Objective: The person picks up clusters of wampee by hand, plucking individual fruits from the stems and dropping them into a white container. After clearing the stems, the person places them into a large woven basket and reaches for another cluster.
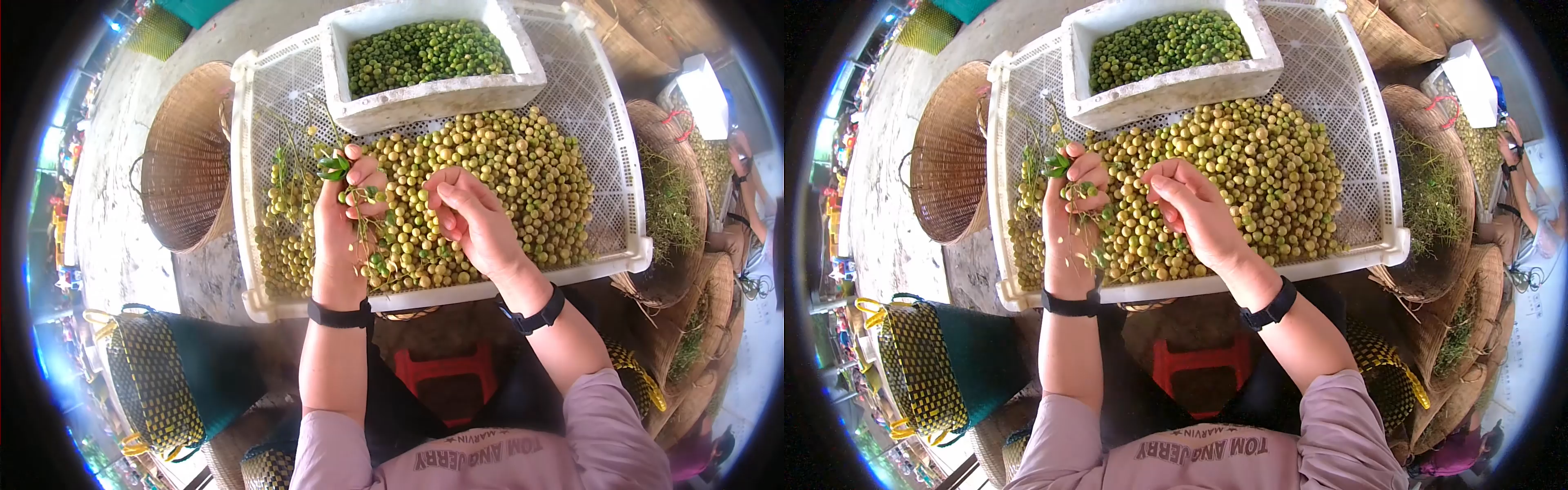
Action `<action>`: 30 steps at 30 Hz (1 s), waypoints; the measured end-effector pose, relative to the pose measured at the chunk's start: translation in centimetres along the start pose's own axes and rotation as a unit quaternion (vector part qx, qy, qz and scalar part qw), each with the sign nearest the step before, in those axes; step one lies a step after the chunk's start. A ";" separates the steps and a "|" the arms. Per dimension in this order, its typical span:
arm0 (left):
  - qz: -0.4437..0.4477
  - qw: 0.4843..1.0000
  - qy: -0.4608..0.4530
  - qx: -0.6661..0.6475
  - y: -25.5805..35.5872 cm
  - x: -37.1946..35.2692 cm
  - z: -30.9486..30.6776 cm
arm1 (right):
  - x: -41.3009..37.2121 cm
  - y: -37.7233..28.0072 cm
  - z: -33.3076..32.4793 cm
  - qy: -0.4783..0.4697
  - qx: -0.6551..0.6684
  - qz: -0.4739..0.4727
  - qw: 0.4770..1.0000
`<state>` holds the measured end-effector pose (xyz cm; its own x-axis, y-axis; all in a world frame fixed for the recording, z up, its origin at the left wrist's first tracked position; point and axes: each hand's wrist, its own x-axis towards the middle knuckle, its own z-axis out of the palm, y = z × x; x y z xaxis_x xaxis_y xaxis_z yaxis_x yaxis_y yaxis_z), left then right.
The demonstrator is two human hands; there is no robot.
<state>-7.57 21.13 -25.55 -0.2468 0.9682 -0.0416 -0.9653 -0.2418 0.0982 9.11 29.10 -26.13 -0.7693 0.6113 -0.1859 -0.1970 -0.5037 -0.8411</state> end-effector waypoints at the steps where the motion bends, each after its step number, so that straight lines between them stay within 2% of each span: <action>1: -0.008 1.000 -0.021 0.020 -0.1 0.0 0.0 | 0.0 0.1 0.0 0.006 -0.027 -0.006 1.000; 3: -0.012 0.999 -0.019 0.030 -0.2 0.0 0.2 | -0.2 0.0 0.4 -0.003 -0.043 -0.017 0.999; 5: 0.035 0.994 0.066 0.078 -0.4 0.1 0.1 | -0.4 -0.1 0.8 0.014 -0.048 0.010 0.999; 6: 0.071 0.987 0.089 0.113 -0.4 0.2 -0.1 | -0.3 0.1 0.7 0.015 -0.045 0.007 0.999; 7: 0.071 0.987 0.091 0.113 -0.4 0.2 0.0 | -0.3 0.1 0.5 0.015 -0.045 0.008 0.999; 9: 0.136 0.952 0.219 0.165 -0.5 0.3 0.3 | -0.4 0.1 0.2 -0.026 -0.114 0.042 0.992; 10: 0.144 0.961 0.175 0.161 -0.2 0.4 0.0 | -0.3 0.5 0.4 -0.031 -0.153 0.021 0.987; 11: 0.146 0.960 0.175 0.162 -0.1 0.6 -0.3 | -0.3 0.5 0.5 -0.033 -0.153 0.021 0.987; 13: 0.179 0.955 0.209 0.113 -0.3 0.7 -0.4 | -0.4 0.3 0.8 -0.056 -0.194 0.101 0.974; 15: 0.178 0.949 0.218 0.142 -0.5 0.4 -0.2 | -0.5 0.4 1.1 -0.077 -0.191 0.095 0.974; 17: 0.119 0.968 0.161 0.149 -0.8 0.0 0.7 | -0.5 0.7 0.9 -0.055 -0.200 0.081 0.975; 18: 0.082 0.979 0.107 0.152 -0.5 0.0 0.1 | -0.5 0.9 0.5 -0.026 -0.126 0.104 0.986; 19: 0.081 0.979 0.107 0.152 -0.5 0.1 0.1 | -0.4 0.6 0.2 -0.025 -0.127 0.104 0.986; 21: 0.081 0.924 0.141 0.346 -0.7 0.2 0.2 | 0.0 -0.1 -0.5 0.001 0.020 0.124 0.992; 22: 0.090 0.888 0.145 0.427 -0.9 0.1 0.8 | 0.1 -0.2 -0.8 0.005 0.034 0.116 0.993; 23: 0.089 0.888 0.144 0.426 -1.0 0.0 0.9 | 0.1 -0.5 -1.0 0.006 0.049 0.114 0.992; 25: 0.136 0.773 0.149 0.602 -1.3 -0.1 1.0 | 0.2 -0.9 -1.5 0.005 0.067 0.108 0.992; 30: 0.177 0.741 0.208 0.613 -0.4 -0.2 0.7 | 0.3 -0.7 -2.1 0.041 0.040 0.108 0.993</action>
<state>-7.11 21.09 -24.92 -0.7175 0.6924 -0.0762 -0.0939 0.0122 0.9955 10.25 30.94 -26.66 -0.7471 0.5304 -0.4008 -0.0834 -0.6729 -0.7350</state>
